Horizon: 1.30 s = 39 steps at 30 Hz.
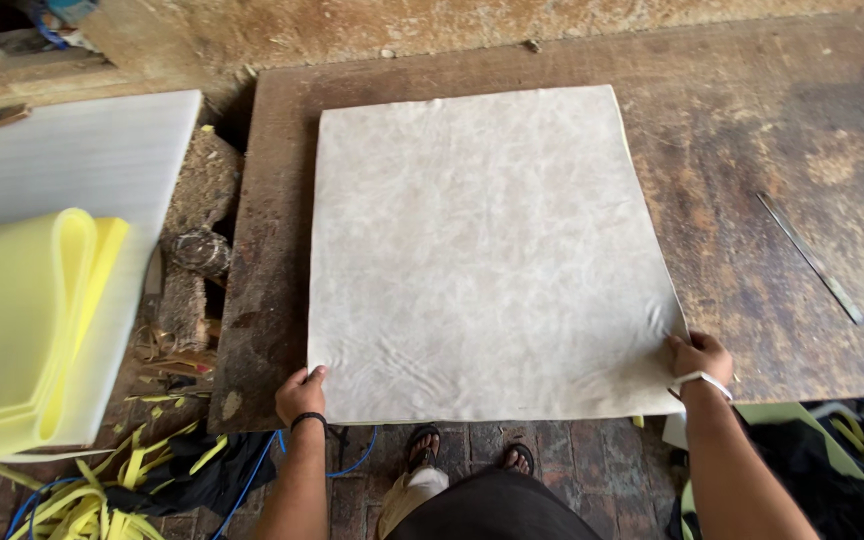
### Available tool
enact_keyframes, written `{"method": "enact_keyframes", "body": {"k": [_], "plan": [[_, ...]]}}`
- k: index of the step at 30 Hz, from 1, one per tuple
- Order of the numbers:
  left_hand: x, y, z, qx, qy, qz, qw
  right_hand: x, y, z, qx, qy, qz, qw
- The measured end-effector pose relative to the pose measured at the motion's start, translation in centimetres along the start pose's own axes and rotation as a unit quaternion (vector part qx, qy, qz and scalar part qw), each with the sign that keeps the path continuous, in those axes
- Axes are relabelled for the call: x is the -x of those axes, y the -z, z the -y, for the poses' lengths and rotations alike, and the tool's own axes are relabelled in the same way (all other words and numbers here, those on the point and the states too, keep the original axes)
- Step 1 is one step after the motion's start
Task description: The person uses shears to cut a large black fabric sheet on a wooden workbench, trimming edges and removing a strip. The person then flips the fabric to reveal a white backing and continues cutting along the edges. Cut pieces are stacked on a nearby bench.
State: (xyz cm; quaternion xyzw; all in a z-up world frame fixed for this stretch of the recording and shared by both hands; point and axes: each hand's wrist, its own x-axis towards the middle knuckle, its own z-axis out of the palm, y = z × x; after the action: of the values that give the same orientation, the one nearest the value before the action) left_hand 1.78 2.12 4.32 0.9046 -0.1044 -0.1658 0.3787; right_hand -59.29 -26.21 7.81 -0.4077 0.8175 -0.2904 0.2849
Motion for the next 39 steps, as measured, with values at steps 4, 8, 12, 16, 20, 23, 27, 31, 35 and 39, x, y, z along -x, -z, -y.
{"method": "enact_keyframes", "body": {"k": [4, 8, 12, 16, 20, 23, 27, 31, 35, 39], "plan": [[-0.6, -0.4, 1.1, -0.016, -0.024, 0.014, 0.999, -1.0, -0.2, -0.4, 0.009, 0.023, 0.032, 0.999], [-1.6, -0.9, 1.8, -0.027, -0.036, 0.013, 0.999, -1.0, 0.0, 0.1, 0.043, -0.021, 0.033, 0.998], [-3.2, -1.1, 2.1, -0.05, 0.023, 0.027, 0.998, 0.3, 0.8, 0.7, 0.028, -0.016, 0.034, 0.999], [-4.7, -1.2, 2.3, -0.031, 0.042, 0.036, 0.998, 0.3, 0.6, 1.8, -0.043, -0.043, 0.039, 0.997], [-4.3, -0.4, 2.8, -0.046, 0.027, 0.043, 0.998, 0.0, 0.4, 0.5, -0.067, -0.072, 0.057, 0.994], [-3.1, 0.2, 2.0, -0.123, -0.062, 0.035, 0.99, -0.8, -0.7, 0.3, 0.012, -0.012, 0.033, 0.999], [0.9, -0.3, -0.3, -0.245, -0.178, -0.031, 0.953, 1.6, -0.3, -0.8, 0.106, 0.094, -0.003, 0.99], [5.4, -3.4, -4.0, -0.332, -0.324, 0.034, 0.885, 6.8, 1.1, -2.9, 0.133, 0.079, -0.002, 0.988], [9.9, -8.3, -8.3, -0.318, -0.425, 0.169, 0.83, 11.8, 3.0, -7.6, 0.088, 0.063, -0.023, 0.994], [15.8, -11.9, -11.8, -0.325, -0.506, 0.289, 0.745, 17.5, 6.3, -15.1, 0.121, -0.084, 0.023, 0.989]]}}
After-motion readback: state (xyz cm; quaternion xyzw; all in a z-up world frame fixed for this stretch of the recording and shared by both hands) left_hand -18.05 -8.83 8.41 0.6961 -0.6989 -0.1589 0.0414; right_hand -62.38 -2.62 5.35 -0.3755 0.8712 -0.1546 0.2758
